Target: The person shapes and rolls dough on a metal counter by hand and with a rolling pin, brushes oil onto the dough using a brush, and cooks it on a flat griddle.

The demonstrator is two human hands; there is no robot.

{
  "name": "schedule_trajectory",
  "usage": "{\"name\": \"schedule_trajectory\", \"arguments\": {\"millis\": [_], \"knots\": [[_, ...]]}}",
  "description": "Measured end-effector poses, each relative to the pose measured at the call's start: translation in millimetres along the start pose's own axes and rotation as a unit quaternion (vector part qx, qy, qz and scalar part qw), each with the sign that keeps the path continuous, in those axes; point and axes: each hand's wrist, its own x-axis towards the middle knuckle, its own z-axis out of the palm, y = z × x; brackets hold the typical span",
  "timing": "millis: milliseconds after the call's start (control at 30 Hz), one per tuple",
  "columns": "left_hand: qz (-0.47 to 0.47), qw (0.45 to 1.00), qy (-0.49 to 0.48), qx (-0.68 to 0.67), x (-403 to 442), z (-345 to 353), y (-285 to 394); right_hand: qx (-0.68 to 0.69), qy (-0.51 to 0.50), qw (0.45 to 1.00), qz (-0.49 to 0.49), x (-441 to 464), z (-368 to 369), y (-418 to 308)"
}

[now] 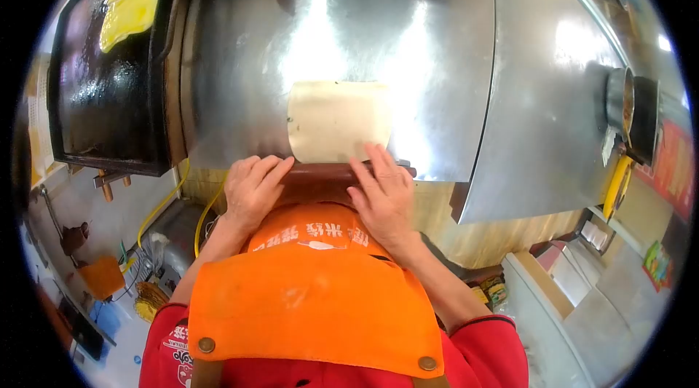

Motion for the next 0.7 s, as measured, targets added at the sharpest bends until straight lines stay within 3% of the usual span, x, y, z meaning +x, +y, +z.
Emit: {"name": "schedule_trajectory", "arguments": {"millis": [100, 133, 300, 367, 433, 467, 533, 633, 700], "knots": [[-0.019, 1.000, -0.012, -0.003, 27.1, -5.6, -5.4, -0.077, 0.063, 0.993, 0.058, 35.7, -8.6, 12.8], [-0.072, 0.994, -0.054, 0.058, 46.7, 0.1, -12.6, -0.127, 0.080, 0.988, 0.034, 51.4, -3.4, 22.3], [-0.082, 0.988, 0.034, 0.130, 142.2, 17.2, -67.6, -0.197, 0.184, 0.963, 0.022, 174.4, -8.7, 62.4], [-0.084, 0.985, 0.071, 0.135, 155.6, 16.2, -74.4, -0.196, 0.160, 0.967, 0.029, 162.2, -3.9, 64.0], [-0.066, 0.992, -0.002, 0.104, 115.7, 15.2, -53.6, -0.218, 0.100, 0.970, 0.041, 128.6, -3.5, 50.5], [-0.053, 0.996, -0.029, 0.071, 86.3, 14.2, -41.2, -0.165, 0.083, 0.983, -0.005, 94.8, 0.7, 46.5], [-0.079, 0.990, -0.106, 0.040, 42.5, 5.2, -8.3, -0.136, 0.008, 0.990, 0.024, 39.0, -0.2, 24.6], [-0.083, 0.990, -0.112, 0.026, 43.5, 7.3, -8.1, -0.148, 0.029, 0.989, -0.010, 29.2, 6.1, 26.2], [-0.064, 0.993, -0.056, 0.087, 84.7, 13.0, -29.6, -0.144, 0.073, 0.987, -0.021, 78.1, 1.9, 48.5]]}}
